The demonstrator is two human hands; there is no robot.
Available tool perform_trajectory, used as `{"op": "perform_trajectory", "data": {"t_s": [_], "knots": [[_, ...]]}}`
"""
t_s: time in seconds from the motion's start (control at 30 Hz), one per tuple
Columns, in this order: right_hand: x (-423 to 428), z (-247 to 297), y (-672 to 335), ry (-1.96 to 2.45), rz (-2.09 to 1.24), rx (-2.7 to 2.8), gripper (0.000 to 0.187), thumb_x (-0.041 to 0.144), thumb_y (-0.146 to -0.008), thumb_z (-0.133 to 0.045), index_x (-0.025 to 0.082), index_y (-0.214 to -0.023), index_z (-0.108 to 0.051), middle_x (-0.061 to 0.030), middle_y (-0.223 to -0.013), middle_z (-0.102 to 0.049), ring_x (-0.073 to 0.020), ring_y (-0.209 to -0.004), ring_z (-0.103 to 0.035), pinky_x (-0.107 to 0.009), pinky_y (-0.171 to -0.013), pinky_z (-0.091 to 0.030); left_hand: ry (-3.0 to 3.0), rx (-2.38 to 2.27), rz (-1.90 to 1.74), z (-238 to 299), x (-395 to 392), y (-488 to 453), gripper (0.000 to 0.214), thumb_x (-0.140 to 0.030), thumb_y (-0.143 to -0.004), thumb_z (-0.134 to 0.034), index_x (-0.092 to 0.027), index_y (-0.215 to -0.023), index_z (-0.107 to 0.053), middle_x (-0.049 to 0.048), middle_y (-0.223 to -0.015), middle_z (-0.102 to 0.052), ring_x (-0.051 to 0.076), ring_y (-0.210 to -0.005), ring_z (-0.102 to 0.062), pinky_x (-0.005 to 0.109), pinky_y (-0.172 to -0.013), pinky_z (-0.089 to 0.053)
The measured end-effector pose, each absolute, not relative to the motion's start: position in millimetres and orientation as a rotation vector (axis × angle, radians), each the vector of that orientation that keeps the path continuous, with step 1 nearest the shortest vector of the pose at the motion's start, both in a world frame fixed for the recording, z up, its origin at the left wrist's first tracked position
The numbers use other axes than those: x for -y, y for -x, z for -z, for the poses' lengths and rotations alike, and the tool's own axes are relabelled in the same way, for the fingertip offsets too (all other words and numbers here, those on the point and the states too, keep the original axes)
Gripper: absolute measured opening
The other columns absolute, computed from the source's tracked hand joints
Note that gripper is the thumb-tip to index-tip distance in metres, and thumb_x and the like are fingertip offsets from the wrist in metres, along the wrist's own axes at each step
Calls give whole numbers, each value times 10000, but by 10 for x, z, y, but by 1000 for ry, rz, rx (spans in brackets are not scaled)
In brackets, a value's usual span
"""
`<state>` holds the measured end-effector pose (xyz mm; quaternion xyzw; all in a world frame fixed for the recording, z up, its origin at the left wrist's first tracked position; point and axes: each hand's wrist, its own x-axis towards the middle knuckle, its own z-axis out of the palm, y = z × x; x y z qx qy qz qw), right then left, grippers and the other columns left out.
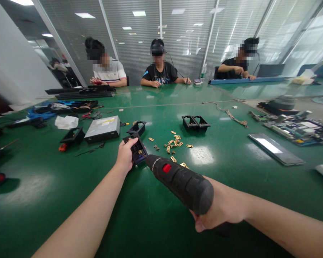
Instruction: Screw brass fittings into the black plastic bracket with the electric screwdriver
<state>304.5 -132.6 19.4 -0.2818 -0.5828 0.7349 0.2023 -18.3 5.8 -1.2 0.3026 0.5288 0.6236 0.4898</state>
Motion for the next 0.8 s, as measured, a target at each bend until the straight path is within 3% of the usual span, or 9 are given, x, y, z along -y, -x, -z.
{"op": "perform_trajectory", "data": {"t_s": [0.37, 0.63, 0.8], "knots": [[1316, -161, -3032, 805, -2042, 1643, 697, 213, -551, -1219, 232, -1099, -788, 63, -900, -840, -148, -648, -705, -267, -613, -555, -732, -1289, -1509, 6, -53, 173, 434, -407, -748, -983, -266, -1021, -676, 68, -826, -808, 353, -760, -847, 431, -683, -701], [1329, -168, -3038, 792, -2017, 1669, 622, 280, -573, -1239, 225, -980, -771, 53, -871, -846, -144, -630, -711, -258, -591, -578, -738, -1286, -1513, 17, -59, 178, 436, -417, -746, -980, -262, -1026, -684, 74, -841, -811, 359, -781, -846, 445, -709, -708], [1330, -168, -3041, 788, -2002, 1661, 658, 228, -555, -1225, 214, -1063, -807, 30, -939, -865, -160, -684, -738, -257, -608, -575, -737, -1286, -1521, -1, -50, 165, 406, -402, -761, -969, -256, -1012, -686, 83, -828, -817, 350, -767, -844, 410, -659, -692]]}}
